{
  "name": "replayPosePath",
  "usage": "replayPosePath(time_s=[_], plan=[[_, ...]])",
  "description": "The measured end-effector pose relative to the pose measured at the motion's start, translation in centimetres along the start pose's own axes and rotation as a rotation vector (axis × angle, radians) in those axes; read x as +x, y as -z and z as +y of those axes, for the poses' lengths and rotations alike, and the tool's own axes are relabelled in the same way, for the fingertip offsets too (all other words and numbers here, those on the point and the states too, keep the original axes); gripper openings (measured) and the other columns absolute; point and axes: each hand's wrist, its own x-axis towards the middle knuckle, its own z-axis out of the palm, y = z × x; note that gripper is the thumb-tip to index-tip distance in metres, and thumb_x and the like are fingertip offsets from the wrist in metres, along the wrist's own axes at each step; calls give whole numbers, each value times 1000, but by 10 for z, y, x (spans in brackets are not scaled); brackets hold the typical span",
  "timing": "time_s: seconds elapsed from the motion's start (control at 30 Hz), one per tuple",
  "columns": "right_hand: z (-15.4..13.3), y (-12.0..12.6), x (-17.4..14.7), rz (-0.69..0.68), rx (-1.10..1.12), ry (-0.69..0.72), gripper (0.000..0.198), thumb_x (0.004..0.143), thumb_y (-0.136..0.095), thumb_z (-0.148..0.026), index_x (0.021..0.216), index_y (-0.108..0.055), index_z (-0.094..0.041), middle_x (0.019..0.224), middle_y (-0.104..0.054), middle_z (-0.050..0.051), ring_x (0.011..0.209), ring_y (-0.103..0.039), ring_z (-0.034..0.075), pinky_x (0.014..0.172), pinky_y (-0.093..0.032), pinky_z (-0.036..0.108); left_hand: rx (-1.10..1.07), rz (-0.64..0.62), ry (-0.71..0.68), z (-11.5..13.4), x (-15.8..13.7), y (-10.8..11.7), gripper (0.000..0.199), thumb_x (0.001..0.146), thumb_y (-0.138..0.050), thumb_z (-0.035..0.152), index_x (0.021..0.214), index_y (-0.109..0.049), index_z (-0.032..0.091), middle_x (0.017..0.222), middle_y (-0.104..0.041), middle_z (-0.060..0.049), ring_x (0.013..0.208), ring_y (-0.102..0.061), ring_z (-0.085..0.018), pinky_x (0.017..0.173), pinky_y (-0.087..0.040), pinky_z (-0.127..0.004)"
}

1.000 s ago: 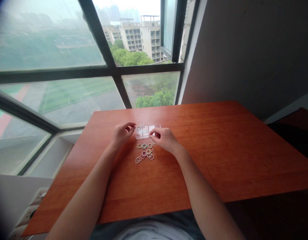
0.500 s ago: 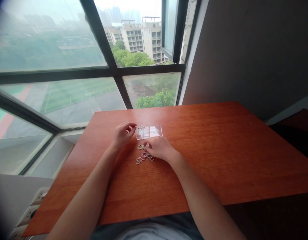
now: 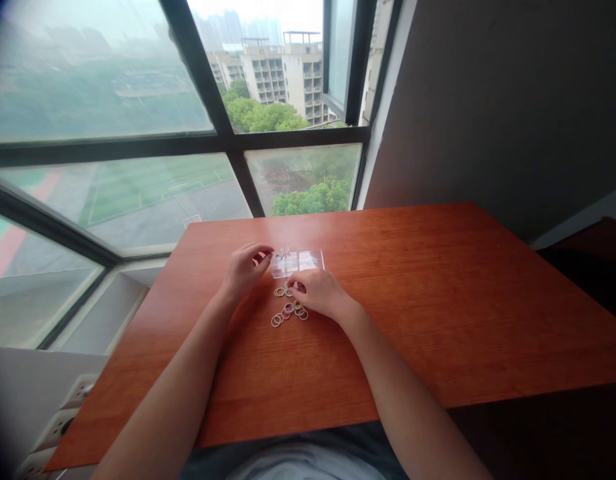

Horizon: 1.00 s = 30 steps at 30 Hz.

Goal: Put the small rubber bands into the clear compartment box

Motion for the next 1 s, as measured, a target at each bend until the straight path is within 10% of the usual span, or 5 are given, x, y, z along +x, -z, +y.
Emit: replayPosePath(time_s=[0.23, 1.0], plan=[[2, 12, 0, 209, 132, 25, 9, 81, -60, -21, 83, -68, -18, 58, -53, -5, 54, -46, 8, 58, -34, 20, -15, -5, -9, -1, -1, -2, 14, 81, -55, 18, 88, -67, 18, 84, -67, -3, 63, -56, -11, 62, -46, -23], [4, 18, 0, 224, 117, 1, 14, 82, -59, -24, 89, -71, -20, 56, -51, -4, 53, -45, 8, 56, -33, 20, -267, -245, -185, 41, -5, -2, 14, 83, -56, 14, 87, -68, 18, 81, -67, -2, 61, -53, -7, 57, -44, -17]])
